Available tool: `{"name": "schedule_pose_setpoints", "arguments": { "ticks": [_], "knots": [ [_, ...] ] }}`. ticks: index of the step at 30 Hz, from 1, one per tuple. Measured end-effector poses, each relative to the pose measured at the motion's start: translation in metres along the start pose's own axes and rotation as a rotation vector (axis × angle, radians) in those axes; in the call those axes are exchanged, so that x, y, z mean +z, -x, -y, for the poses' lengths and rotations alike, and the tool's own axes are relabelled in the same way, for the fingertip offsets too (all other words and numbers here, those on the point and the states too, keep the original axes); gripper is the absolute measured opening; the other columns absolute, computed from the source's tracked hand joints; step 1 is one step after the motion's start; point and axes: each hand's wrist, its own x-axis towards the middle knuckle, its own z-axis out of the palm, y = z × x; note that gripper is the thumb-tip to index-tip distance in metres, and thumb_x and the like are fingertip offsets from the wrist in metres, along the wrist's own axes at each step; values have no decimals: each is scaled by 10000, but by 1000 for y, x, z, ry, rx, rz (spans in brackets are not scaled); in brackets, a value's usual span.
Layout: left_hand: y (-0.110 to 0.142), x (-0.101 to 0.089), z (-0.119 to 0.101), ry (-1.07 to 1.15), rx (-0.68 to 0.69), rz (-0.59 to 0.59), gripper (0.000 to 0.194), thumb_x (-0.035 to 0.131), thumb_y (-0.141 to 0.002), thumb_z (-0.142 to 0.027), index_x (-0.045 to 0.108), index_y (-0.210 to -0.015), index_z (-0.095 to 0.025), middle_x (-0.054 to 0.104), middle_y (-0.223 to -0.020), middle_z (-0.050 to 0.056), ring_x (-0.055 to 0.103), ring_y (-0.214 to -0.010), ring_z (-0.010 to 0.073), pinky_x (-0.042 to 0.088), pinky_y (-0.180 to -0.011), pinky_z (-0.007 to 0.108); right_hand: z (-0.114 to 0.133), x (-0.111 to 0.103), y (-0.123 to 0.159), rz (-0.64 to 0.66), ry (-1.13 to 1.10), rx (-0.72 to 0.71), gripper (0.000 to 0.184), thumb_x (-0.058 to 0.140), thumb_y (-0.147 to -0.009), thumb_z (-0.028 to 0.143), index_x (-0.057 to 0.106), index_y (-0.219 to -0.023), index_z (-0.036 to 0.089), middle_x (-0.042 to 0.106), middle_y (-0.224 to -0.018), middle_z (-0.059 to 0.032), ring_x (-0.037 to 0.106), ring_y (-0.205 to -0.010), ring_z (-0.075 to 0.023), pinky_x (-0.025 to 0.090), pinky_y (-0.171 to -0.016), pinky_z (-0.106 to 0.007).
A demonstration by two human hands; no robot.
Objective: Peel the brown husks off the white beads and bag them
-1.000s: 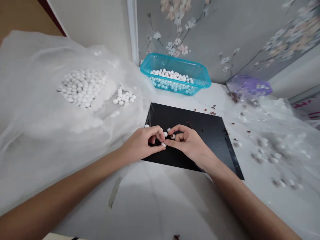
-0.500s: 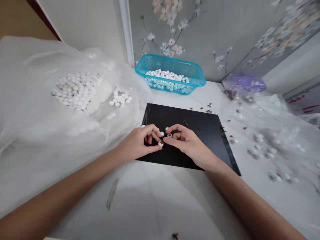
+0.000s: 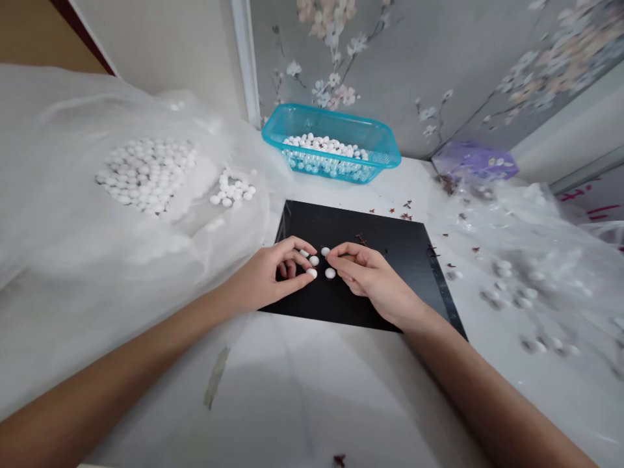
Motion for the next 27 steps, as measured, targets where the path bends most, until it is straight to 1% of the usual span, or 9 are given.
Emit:
{"name": "schedule_pose_setpoints", "arguments": {
  "ticks": [6, 13, 17, 19, 21, 22, 24, 25, 27],
  "knots": [
    [-1, -3, -1, 95, -22, -15, 348, 604, -769, -329, 486, -1065, -189, 681, -935, 41, 527, -625, 96, 429, -599, 250, 0, -1, -1, 5, -46, -7, 253, 639, -754, 402, 539, -803, 175, 302, -498, 102, 170, -407, -25, 89, -383, -212],
    [-2, -4, 4, 145, 18, -16, 372, 606, -776, -294, 457, -1104, -196, 673, -986, 51, 559, -681, 100, 437, -620, 250, 0, -2, -2, 21, -53, -22, 243, 633, -761, 398, 539, -800, 177, 288, -509, 98, 156, -417, -29, 89, -384, -210],
    [-2, -5, 2, 130, 39, 5, 398, 629, -749, -258, 452, -1100, -197, 644, -949, 33, 521, -619, 80, 435, -600, 243, -3, -1, -2, 35, -43, -41, 228, 607, -777, 399, 530, -810, 187, 286, -511, 96, 150, -415, -37, 97, -384, -213],
    [-2, -5, 0, 88, 45, -4, 391, 641, -735, -245, 472, -1083, -196, 622, -896, 13, 494, -594, 73, 429, -584, 235, -4, -6, -5, -26, 17, -112, 221, 574, -795, 407, 527, -827, 193, 303, -521, 87, 177, -415, -48, 131, -383, -212],
    [-1, -4, -2, 9, 58, -14, 307, 641, -736, -242, 521, -1014, -193, 605, -844, -3, 481, -590, 73, 420, -571, 225, -6, -19, -11, -196, 217, -278, 212, 538, -810, 406, 539, -853, 198, 391, -571, 54, 287, -448, -73, 237, -410, -218],
    [0, -3, -3, -43, 72, -18, 241, 634, -744, -246, 547, -962, -193, 598, -826, -8, 478, -592, 74, 417, -570, 222, -7, -28, -15, -308, 385, -381, 211, 528, -813, 398, 554, -875, 199, 468, -642, 20, 381, -515, -98, 319, -465, -235],
    [3, -1, -4, -157, 113, -28, 131, 612, -770, -261, 585, -881, -197, 595, -809, -14, 482, -606, 79, 415, -581, 222, -10, -52, -23, -525, 817, -574, 244, 517, -809, 376, 584, -963, 199, 571, -860, -59, 502, -768, -186, 428, -687, -325],
    [4, 1, -5, -213, 138, -39, 105, 598, -783, -268, 598, -865, -201, 598, -815, -15, 488, -619, 82, 417, -595, 224, -13, -64, -27, -584, 1000, -602, 303, 507, -812, 378, 580, -1039, 190, 576, -1016, -104, 495, -936, -246, 414, -813, -394],
    [6, 2, -6, -323, 186, -73, 108, 580, -800, -275, 616, -880, -211, 605, -845, -10, 510, -662, 94, 424, -638, 233, -19, -87, -34, -669, 1199, -552, 457, 477, -827, 426, 516, -1196, 159, 510, -1218, -165, 415, -1128, -321, 345, -934, -487]
  ]
}}
